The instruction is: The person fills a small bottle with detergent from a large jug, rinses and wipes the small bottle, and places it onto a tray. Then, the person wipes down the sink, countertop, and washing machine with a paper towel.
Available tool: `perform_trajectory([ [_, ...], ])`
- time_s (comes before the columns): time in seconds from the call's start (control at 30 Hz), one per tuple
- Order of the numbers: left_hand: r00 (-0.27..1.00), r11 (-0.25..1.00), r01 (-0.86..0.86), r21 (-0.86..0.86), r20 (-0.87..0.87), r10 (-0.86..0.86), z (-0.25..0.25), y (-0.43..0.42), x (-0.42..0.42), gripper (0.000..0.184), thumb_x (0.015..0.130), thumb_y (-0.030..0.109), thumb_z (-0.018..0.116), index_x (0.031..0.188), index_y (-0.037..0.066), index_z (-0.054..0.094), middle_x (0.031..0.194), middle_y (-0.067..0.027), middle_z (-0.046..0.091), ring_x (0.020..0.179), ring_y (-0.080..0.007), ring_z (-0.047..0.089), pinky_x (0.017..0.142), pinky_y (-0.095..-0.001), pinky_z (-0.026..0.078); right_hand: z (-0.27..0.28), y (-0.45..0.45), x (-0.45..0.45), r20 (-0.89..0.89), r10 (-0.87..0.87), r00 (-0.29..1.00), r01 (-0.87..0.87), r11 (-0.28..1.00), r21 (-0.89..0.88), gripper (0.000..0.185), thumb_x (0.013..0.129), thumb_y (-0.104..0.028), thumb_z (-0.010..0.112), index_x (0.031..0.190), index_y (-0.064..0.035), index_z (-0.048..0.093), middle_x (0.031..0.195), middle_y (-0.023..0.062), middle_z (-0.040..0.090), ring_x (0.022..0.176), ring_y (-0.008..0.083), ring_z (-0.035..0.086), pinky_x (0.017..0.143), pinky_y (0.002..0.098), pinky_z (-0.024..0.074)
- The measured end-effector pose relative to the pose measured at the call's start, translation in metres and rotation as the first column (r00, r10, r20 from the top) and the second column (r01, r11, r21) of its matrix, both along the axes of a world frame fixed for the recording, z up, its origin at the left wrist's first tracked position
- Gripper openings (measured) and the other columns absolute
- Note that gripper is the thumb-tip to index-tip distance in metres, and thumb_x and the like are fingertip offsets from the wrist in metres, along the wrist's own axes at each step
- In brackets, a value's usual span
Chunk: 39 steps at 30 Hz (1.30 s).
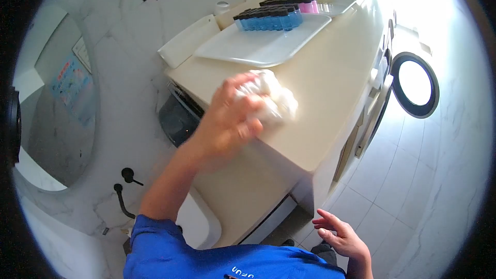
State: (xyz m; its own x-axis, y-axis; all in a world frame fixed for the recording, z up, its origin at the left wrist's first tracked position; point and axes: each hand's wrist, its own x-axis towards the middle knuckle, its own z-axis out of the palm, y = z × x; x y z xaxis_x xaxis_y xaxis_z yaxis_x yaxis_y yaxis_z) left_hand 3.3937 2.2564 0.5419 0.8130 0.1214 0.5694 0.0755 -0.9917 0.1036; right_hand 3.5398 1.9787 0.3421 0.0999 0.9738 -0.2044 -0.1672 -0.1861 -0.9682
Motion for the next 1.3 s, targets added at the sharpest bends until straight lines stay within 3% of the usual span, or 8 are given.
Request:
perform_trajectory([
  [0.1, 0.993, 0.994, 0.100, 0.034, -0.068, -0.097, 0.002, -0.044, 0.012, 0.041, 0.092, 0.041, 0.047, 0.108, 0.004, 0.056, 0.133, -0.0214, 0.034, 0.122, -0.0374, 0.036, 0.101, -0.0424, 0.030, -0.004, -0.009, 0.013, 0.076, 0.016, 0.997, -0.016, 1.000, -0.001, 0.054, 0.090, -0.026, 0.059, 0.135, -0.0041, 0.039, 0.116, 0.0134, 0.058, 0.109, 0.0219, 0.055, 0.092, 0.0345, 0.0445],
  [0.33, 0.971, 0.978, -0.185, -0.100, -0.172, 0.166, 0.012, -0.078, 0.025, 0.054, 0.085, 0.046, 0.057, 0.120, 0.006, 0.049, 0.135, -0.0259, 0.027, 0.123, -0.0407, 0.033, 0.101, -0.0469, 0.030, -0.033, -0.069, 0.095, 0.239, -0.140, 0.961, 0.159, 0.985, -0.061, 0.054, 0.089, -0.023, 0.060, 0.134, -0.0027, 0.039, 0.114, 0.0151, 0.059, 0.105, 0.0203, 0.057, 0.088, 0.0328, 0.0459],
  [0.5, 0.828, 0.941, -0.339, 0.004, -0.473, 0.300, 0.027, -0.089, 0.060, 0.083, 0.081, 0.064, 0.050, 0.138, 0.009, 0.024, 0.140, -0.0263, 0.003, 0.133, -0.0455, 0.010, 0.107, -0.0503, 0.019, -0.045, -0.090, 0.151, 0.187, -0.217, 0.958, 0.236, 0.968, -0.085, 0.052, 0.089, -0.022, 0.060, 0.133, -0.0018, 0.040, 0.113, 0.0158, 0.060, 0.103, 0.0213, 0.058, 0.088, 0.0333, 0.0460],
  [0.93, 0.642, 0.873, -0.472, 0.121, -0.631, 0.435, 0.035, 0.004, 0.330, 0.110, 0.069, 0.085, 0.036, 0.142, 0.006, 0.015, 0.141, -0.0281, 0.003, 0.133, -0.0457, 0.008, 0.110, -0.0475, 0.013, -0.047, -0.059, 0.255, 0.201, -0.181, 0.963, 0.188, 0.982, -0.020, 0.052, 0.089, -0.022, 0.059, 0.134, -0.0031, 0.040, 0.114, 0.0165, 0.059, 0.104, 0.0220, 0.058, 0.089, 0.0327, 0.0458],
  [1.13, 0.691, 0.896, -0.395, 0.205, -0.576, 0.437, 0.023, 0.083, 0.489, 0.128, 0.056, 0.096, 0.023, 0.142, 0.002, 0.016, 0.133, -0.0288, 0.021, 0.130, -0.0376, 0.021, 0.108, -0.0428, 0.020, -0.061, -0.045, 0.334, 0.227, -0.304, 0.925, 0.330, 0.940, -0.087, 0.052, 0.090, -0.023, 0.059, 0.133, -0.0015, 0.040, 0.112, 0.0154, 0.059, 0.102, 0.0196, 0.057, 0.088, 0.0319, 0.0457],
  [1.2, 0.673, 0.887, -0.433, 0.158, -0.598, 0.435, 0.025, 0.092, 0.528, 0.125, 0.058, 0.096, 0.020, 0.142, 0.003, 0.020, 0.137, -0.0256, 0.022, 0.133, -0.0347, 0.016, 0.109, -0.0415, 0.015, -0.054, -0.040, 0.356, 0.277, -0.323, 0.905, 0.363, 0.926, -0.107, 0.052, 0.091, -0.023, 0.058, 0.134, -0.0003, 0.039, 0.111, 0.0140, 0.060, 0.100, 0.0167, 0.056, 0.087, 0.0306, 0.0455],
  [1.23, 0.581, 0.961, -0.238, 0.143, -0.772, 0.259, 0.015, 0.127, 0.563, 0.112, 0.064, 0.092, 0.018, 0.140, 0.011, 0.032, 0.140, -0.0169, 0.033, 0.136, -0.0259, 0.016, 0.109, -0.0334, 0.003, -0.049, -0.039, 0.365, 0.268, -0.348, 0.899, 0.391, 0.912, -0.127, 0.052, 0.090, -0.023, 0.059, 0.133, -0.0012, 0.041, 0.112, 0.0156, 0.060, 0.101, 0.0197, 0.057, 0.088, 0.0319, 0.0460],
  [1.3, 0.644, 0.924, -0.297, 0.239, -0.665, 0.379, 0.022, 0.125, 0.588, 0.112, 0.065, 0.091, 0.012, 0.141, 0.012, 0.032, 0.144, -0.0137, 0.027, 0.138, -0.0235, 0.011, 0.110, -0.0342, 0.004, -0.047, -0.035, 0.386, 0.262, -0.366, 0.893, 0.413, 0.898, -0.152, 0.051, 0.089, -0.023, 0.060, 0.132, -0.0020, 0.042, 0.112, 0.0172, 0.060, 0.103, 0.0227, 0.059, 0.088, 0.0332, 0.0464],
])
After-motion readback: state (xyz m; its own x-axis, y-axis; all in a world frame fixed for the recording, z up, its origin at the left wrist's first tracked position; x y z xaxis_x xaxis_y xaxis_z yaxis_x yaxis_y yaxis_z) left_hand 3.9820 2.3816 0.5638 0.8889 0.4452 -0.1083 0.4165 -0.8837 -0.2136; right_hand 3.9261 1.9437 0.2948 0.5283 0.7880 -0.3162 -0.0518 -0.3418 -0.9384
